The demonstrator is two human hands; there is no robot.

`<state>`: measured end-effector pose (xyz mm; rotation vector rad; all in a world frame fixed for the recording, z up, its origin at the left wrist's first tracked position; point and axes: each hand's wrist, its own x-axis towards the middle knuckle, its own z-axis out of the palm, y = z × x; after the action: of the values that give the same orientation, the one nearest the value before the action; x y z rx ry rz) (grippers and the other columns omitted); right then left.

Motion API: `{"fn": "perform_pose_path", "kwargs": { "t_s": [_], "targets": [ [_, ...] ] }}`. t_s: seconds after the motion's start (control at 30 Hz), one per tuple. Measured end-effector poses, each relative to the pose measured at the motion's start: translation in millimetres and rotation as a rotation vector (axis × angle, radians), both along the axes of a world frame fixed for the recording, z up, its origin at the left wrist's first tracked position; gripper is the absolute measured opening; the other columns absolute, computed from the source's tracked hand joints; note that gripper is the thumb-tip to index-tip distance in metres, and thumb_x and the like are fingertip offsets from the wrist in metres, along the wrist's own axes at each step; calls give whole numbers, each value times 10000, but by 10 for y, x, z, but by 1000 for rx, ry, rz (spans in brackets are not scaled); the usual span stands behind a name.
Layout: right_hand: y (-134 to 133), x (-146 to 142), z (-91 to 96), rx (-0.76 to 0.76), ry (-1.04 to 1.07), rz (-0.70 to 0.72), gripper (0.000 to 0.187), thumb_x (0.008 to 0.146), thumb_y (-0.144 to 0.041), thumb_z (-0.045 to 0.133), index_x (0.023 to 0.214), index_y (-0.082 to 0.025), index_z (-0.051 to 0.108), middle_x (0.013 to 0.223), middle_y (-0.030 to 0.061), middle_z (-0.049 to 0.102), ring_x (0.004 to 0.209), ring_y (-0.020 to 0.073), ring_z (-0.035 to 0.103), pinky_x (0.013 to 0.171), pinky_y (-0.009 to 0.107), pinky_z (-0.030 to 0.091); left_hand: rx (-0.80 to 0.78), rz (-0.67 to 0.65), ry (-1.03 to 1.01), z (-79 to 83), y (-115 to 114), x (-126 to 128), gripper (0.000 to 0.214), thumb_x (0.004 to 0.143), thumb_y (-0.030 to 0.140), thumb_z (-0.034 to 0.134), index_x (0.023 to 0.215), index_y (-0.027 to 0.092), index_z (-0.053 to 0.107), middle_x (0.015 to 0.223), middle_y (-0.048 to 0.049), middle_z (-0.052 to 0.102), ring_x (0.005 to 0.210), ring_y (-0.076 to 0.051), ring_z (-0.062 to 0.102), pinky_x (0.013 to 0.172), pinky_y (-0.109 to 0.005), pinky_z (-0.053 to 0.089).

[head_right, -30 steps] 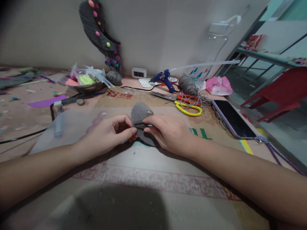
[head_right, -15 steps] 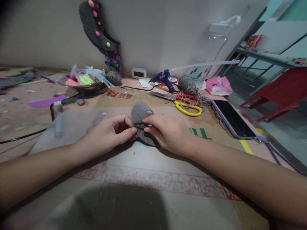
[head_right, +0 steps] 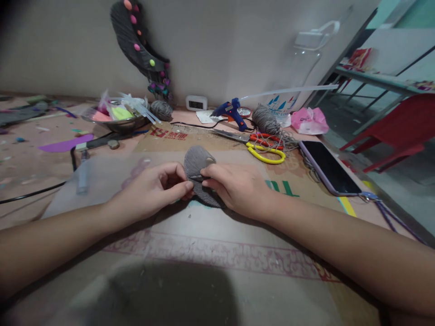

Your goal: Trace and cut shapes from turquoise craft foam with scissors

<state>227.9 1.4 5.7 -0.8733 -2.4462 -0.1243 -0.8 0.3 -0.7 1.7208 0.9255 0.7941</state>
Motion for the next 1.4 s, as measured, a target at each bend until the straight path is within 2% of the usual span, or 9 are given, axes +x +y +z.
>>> {"fn": "perform_pose_path", "kwargs": {
  "t_s": [0.17, 0.37, 0.7, 1.17, 1.4],
  "targets": [
    [16, 9, -29, 58, 63, 34, 255, 1016, -314, 513, 1065, -128, 680, 956, 101, 787, 810, 201, 733, 692, 289, 522, -8, 16, -14, -1, 14, 3, 148, 897, 283, 624, 795, 186, 578, 742, 17, 664, 669, -114, 589, 615, -241, 448],
    [12, 10, -26, 45, 73, 38, 229, 1009, -279, 525, 1066, -124, 683, 954, 107, 788, 813, 205, 738, 686, 289, 529, -33, 14, -37, 4, 18, 2, 151, 891, 271, 625, 782, 185, 567, 724, 24, 656, 655, -108, 578, 609, -240, 444],
    [-20, -8, 12, 56, 2, 19, 216, 1009, -265, 522, 1058, -127, 681, 951, 103, 779, 825, 209, 724, 695, 297, 516, 1, 21, 8, -11, -3, -11, 155, 891, 292, 624, 793, 182, 574, 729, 19, 641, 661, -115, 573, 604, -243, 440],
    [-31, -38, 62, 119, -84, -11, 295, 1035, -255, 459, 989, -113, 714, 819, 88, 769, 713, 200, 698, 606, 292, 449, 31, 8, 7, -9, 4, 2, 157, 889, 281, 623, 782, 182, 567, 702, 29, 607, 620, -98, 522, 564, -225, 406],
    [-24, -21, 43, 94, -70, -11, 280, 1032, -240, 461, 1001, -124, 713, 860, 86, 786, 748, 196, 719, 626, 286, 481, 22, 11, 2, -23, 11, 7, 162, 883, 281, 630, 767, 184, 570, 701, 18, 631, 615, -105, 542, 559, -232, 420]
  ]
}}
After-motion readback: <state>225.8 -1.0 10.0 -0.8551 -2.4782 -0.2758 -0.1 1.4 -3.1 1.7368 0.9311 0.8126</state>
